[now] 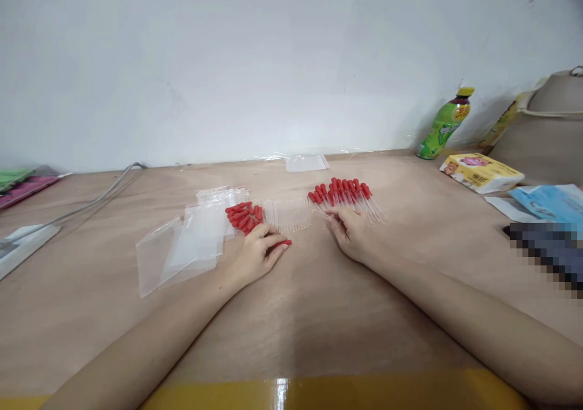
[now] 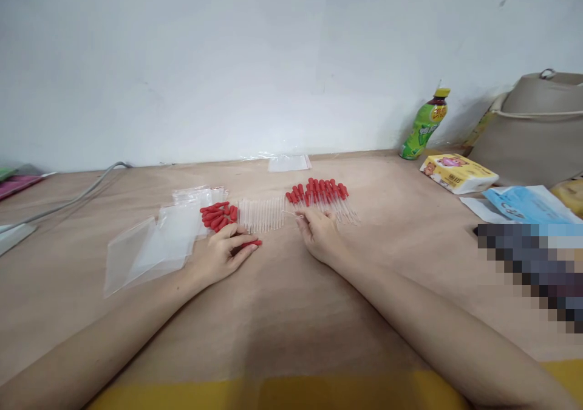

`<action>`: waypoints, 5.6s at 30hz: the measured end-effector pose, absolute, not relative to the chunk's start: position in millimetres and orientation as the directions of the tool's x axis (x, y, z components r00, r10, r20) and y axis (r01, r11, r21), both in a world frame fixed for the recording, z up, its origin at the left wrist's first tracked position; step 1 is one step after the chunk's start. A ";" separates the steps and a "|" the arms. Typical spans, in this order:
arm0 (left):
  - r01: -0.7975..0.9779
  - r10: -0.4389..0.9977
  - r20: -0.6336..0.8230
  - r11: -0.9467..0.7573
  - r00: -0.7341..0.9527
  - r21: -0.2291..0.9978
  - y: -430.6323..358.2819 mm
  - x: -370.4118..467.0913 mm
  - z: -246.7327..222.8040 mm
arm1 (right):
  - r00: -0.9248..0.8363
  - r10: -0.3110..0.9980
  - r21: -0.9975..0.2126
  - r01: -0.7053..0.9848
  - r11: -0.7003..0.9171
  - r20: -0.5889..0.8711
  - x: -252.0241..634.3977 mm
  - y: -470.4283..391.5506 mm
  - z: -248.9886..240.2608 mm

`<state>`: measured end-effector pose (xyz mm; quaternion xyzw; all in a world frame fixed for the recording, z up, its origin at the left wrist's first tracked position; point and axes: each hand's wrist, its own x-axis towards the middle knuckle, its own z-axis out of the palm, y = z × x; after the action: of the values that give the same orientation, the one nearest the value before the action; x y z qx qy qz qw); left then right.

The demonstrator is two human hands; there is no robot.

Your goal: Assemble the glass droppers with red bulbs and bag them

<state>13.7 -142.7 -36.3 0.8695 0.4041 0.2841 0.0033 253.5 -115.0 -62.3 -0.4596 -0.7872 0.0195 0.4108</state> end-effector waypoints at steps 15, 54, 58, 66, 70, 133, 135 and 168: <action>0.594 0.822 0.402 -0.569 0.402 0.568 -138.5 26.9 -38.0 | -0.457 0.631 -0.328 0.580 0.746 0.627 243.8 -129.9 -55.0; 0.683 0.807 0.452 -0.575 0.380 0.451 -140.0 27.3 -23.7 | -0.513 0.532 -0.154 0.606 0.780 0.674 237.1 -119.4 -52.0; 0.675 0.766 0.492 -0.621 0.414 0.398 -141.1 27.5 -25.4 | -0.559 0.501 -0.064 0.623 0.780 0.661 235.6 -124.2 -47.5; 0.642 0.719 0.503 -0.678 0.479 0.358 -138.4 24.2 -35.2 | -0.599 0.454 -0.011 0.596 0.803 0.659 234.5 -124.2 -50.6; 0.565 0.683 0.521 -0.725 0.512 0.394 -132.0 21.0 -46.8 | -0.609 0.436 -0.003 0.580 0.814 0.663 232.9 -121.6 -53.5; 0.953 0.865 0.501 -0.176 0.029 0.248 -90.6 -26.6 -26.1 | -0.296 0.830 -0.183 0.888 0.421 0.472 221.3 -92.4 -30.2; 0.963 0.873 0.487 -0.141 0.013 0.228 -87.3 -32.5 -21.2 | -0.441 0.686 -0.123 0.785 0.607 0.578 232.7 -98.8 -41.1; 0.692 0.733 0.575 -0.625 0.363 0.361 -135.0 23.5 -36.8 | -0.486 0.464 -0.049 0.650 0.759 0.741 251.9 -111.7 -60.4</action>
<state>23.5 -135.0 -36.8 0.8250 0.4319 0.3633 0.0284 251.9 -111.7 -60.4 -0.3262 -0.8536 -0.1197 0.3881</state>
